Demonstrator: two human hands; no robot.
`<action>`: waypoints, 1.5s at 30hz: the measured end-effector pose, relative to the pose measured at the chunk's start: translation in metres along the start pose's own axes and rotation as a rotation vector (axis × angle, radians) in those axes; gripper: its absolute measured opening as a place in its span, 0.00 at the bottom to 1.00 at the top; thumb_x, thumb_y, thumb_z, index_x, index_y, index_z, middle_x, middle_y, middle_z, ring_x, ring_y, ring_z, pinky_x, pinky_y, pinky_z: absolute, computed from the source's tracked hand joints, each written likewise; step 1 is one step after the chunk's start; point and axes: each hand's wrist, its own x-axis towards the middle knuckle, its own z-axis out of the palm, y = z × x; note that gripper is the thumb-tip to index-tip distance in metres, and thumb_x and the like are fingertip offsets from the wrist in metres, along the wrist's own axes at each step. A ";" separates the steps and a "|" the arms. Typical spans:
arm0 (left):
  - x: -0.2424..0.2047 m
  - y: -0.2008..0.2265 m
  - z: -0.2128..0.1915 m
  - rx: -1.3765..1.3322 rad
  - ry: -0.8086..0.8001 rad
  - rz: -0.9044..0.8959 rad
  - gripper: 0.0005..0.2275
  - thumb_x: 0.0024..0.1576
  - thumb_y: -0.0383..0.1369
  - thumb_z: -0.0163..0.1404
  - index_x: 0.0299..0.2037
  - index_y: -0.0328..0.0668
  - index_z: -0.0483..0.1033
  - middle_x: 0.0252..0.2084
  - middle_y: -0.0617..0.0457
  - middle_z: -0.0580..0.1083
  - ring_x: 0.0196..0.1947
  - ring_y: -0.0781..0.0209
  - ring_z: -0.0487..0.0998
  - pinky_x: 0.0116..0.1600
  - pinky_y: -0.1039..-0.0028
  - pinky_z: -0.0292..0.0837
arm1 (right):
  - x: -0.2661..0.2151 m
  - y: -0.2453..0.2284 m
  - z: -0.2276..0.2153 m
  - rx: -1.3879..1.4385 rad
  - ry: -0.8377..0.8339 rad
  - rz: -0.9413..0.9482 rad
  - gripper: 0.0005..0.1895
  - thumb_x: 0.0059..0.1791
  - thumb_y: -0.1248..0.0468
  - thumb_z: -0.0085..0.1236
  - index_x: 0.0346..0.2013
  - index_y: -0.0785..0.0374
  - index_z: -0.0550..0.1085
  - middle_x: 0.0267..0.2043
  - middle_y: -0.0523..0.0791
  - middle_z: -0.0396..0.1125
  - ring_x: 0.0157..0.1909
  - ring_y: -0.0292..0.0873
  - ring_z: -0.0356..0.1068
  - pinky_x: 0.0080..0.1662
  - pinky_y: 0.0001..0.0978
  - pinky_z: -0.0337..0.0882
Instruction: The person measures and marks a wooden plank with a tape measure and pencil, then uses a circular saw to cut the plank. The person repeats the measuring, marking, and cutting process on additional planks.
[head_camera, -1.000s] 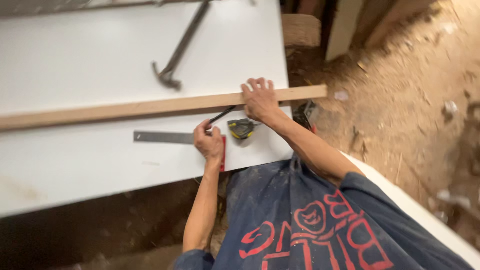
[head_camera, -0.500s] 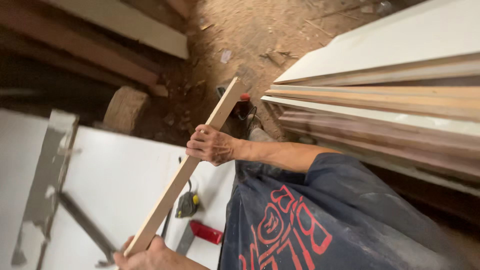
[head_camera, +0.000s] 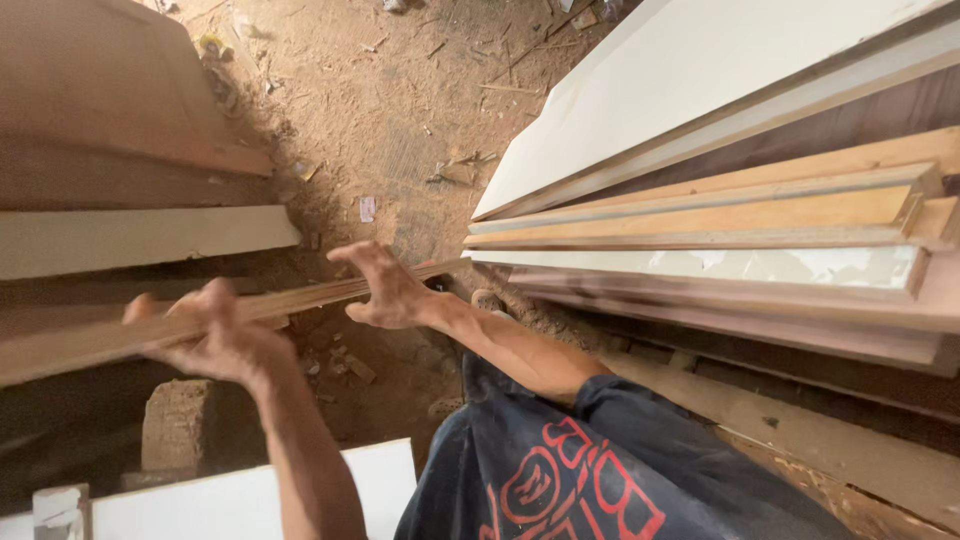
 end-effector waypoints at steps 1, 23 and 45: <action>-0.023 -0.002 0.043 0.025 -0.086 -0.086 0.24 0.58 0.27 0.63 0.62 0.44 0.66 0.32 0.56 0.68 0.27 0.68 0.64 0.36 0.73 0.68 | 0.015 -0.004 -0.020 0.134 0.036 -0.034 0.45 0.38 0.62 0.68 0.67 0.57 0.60 0.63 0.51 0.61 0.67 0.50 0.59 0.69 0.56 0.60; -0.224 -0.044 0.203 0.418 -1.310 -0.678 0.40 0.53 0.40 0.62 0.74 0.41 0.54 0.63 0.39 0.69 0.61 0.47 0.72 0.63 0.53 0.71 | -0.011 0.347 -0.225 -0.167 1.108 0.899 0.18 0.47 0.59 0.63 0.42 0.71 0.71 0.32 0.49 0.76 0.35 0.46 0.78 0.43 0.37 0.76; -0.266 -0.067 0.066 0.492 -1.112 -1.082 0.28 0.51 0.37 0.60 0.62 0.37 0.69 0.51 0.41 0.79 0.48 0.54 0.82 0.51 0.68 0.79 | -0.107 0.216 -0.132 -1.136 -0.558 0.910 0.17 0.44 0.63 0.60 0.46 0.66 0.75 0.55 0.57 0.64 0.58 0.53 0.63 0.60 0.59 0.65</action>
